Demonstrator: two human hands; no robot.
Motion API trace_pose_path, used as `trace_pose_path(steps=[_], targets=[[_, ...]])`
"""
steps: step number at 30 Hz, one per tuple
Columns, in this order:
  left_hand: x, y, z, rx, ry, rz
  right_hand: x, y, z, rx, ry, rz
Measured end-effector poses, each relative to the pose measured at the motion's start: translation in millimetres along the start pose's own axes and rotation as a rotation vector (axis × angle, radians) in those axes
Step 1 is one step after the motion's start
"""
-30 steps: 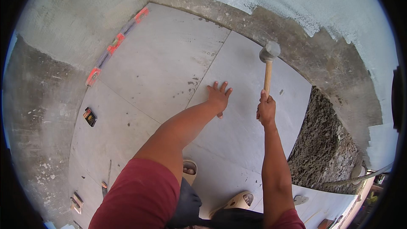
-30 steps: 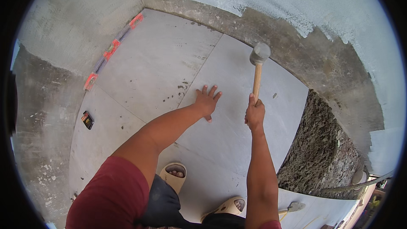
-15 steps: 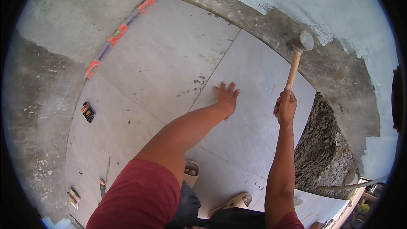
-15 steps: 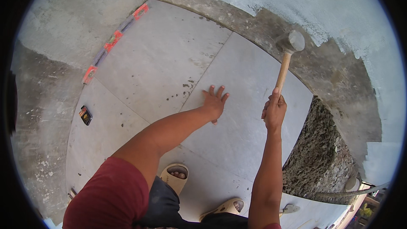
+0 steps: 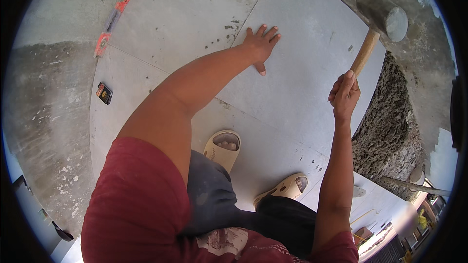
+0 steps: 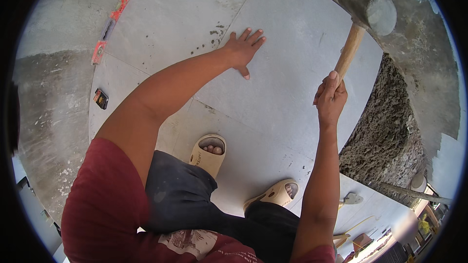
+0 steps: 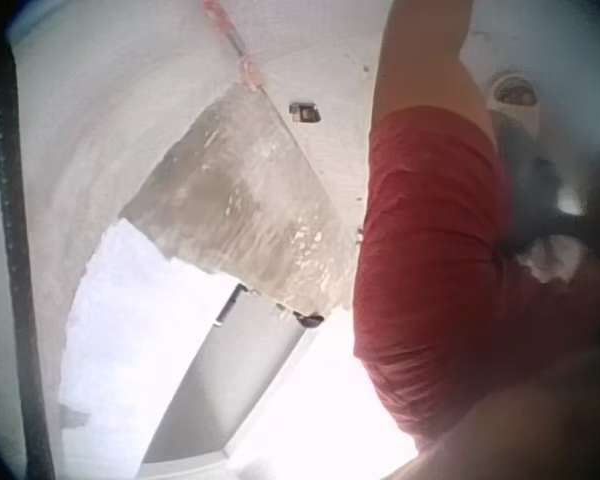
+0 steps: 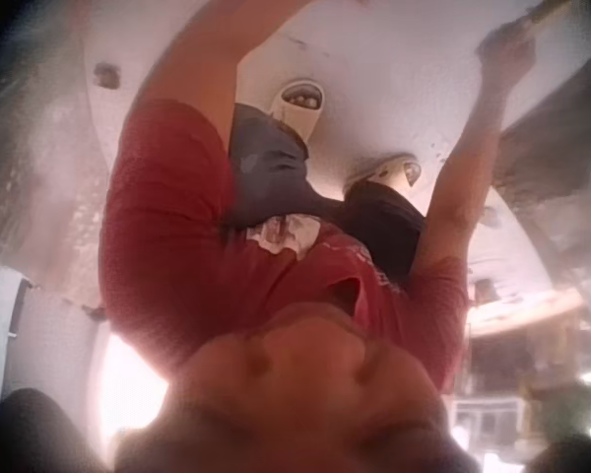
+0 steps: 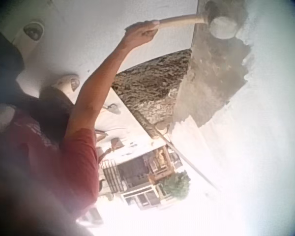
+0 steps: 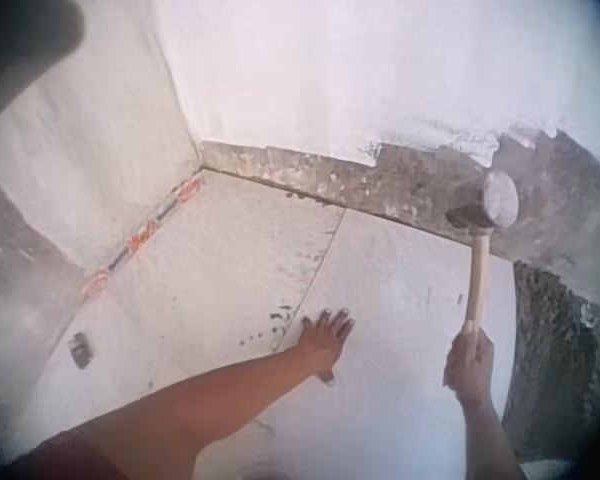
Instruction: The person places a large tile onto a bed of mortar, uses a rubber mallet to tap it into place, and inserts yellow tile spacers between tiles to maintain even gaps.
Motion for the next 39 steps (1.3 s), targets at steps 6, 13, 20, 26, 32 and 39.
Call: trace_pose_path(steps=[6,13,20,26,32,39], targets=[[12.9,-2.2,-2.2,0.045,0.041,0.028,-48.7,51.8,27.7,0.248,-0.251,0.422],[7.1,5.5,-10.5,-0.003,0.012,-0.142,-140.8,-41.2,41.5,0.146,-0.276,0.316],[-7.1,128.6,-6.2,0.079,-0.053,-0.065,-237.1,79.0,162.3,0.170,-0.288,0.236],[-14.6,155.4,-15.4,-0.005,-0.179,-0.129,-241.3,85.8,112.6,0.355,-0.328,0.543],[-15.9,166.3,-46.0,-0.093,-0.176,-0.145,-204.4,14.2,36.9,-0.023,-0.086,0.090],[-13.2,159.1,-67.7,-0.176,-0.187,-0.051,-174.5,83.1,-66.6,0.441,-0.213,0.278]])
Point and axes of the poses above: each hand's wrist, its own z-axis away from the middle knuckle, its own x-axis out of the palm, y = z × x, the point moved 5 cm from there along -z, towards the middle knuckle, and after that the axes turned 13 degrees about y, right-handed, at the moved point
